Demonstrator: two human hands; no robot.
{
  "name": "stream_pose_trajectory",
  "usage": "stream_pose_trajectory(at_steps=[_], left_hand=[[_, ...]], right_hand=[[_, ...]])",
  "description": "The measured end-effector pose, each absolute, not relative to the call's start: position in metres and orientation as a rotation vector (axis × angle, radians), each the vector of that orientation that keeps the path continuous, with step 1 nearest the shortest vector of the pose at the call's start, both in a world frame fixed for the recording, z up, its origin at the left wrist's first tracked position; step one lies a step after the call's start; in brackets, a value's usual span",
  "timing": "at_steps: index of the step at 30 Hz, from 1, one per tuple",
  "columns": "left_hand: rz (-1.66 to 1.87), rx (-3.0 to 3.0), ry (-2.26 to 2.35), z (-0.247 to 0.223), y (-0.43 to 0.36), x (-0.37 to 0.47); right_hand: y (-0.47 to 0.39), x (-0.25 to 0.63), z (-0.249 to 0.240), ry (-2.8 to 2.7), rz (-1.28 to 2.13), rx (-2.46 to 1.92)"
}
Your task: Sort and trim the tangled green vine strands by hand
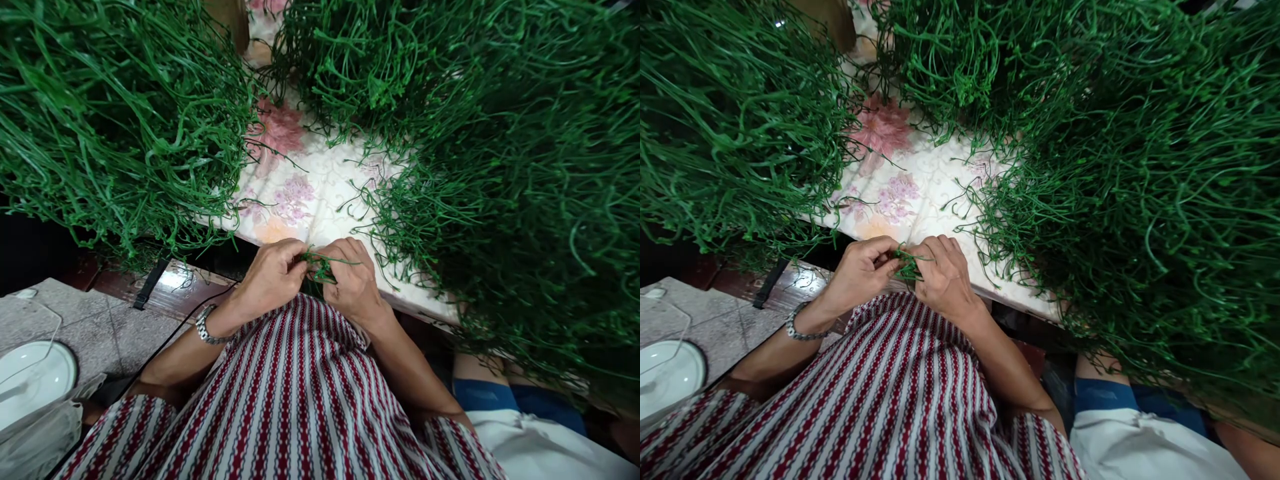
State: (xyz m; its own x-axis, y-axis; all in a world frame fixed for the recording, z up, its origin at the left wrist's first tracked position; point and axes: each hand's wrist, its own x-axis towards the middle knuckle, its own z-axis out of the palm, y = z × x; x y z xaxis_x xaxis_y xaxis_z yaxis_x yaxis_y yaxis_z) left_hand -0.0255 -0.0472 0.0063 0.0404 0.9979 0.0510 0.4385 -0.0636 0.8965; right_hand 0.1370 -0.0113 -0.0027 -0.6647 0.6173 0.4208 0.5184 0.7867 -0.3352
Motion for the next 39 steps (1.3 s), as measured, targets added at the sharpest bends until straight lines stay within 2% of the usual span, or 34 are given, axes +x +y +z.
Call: stream_pose_trajectory(at_steps=[12,16,22,27,32,36,39], left_hand=[[0.709,1.409,1.000,0.010,-0.038,-0.046],[0.662,1.279,0.740,0.010,-0.039,-0.045],[0.794,0.864,0.743,0.009,-0.047,-0.038],[0.913,0.845,0.775,0.006,-0.048,-0.044],[0.973,0.973,0.920,0.002,-0.044,-0.041],[1.126,0.940,1.002,-0.002,-0.042,-0.033],[1.203,0.901,1.056,-0.005,-0.042,-0.028]], right_hand=[[-0.013,0.141,0.014,-2.412,0.879,-0.639],[-0.006,0.141,0.021,-2.334,1.320,-0.402],[-0.007,0.138,0.006,-1.841,1.804,-0.400],[-0.008,0.140,-0.002,-1.483,1.757,-0.511],[-0.009,0.140,0.004,-1.662,1.724,-0.869],[-0.017,0.136,0.000,-1.719,1.688,-0.932],[-0.021,0.132,-0.006,-1.781,1.529,-0.985]])
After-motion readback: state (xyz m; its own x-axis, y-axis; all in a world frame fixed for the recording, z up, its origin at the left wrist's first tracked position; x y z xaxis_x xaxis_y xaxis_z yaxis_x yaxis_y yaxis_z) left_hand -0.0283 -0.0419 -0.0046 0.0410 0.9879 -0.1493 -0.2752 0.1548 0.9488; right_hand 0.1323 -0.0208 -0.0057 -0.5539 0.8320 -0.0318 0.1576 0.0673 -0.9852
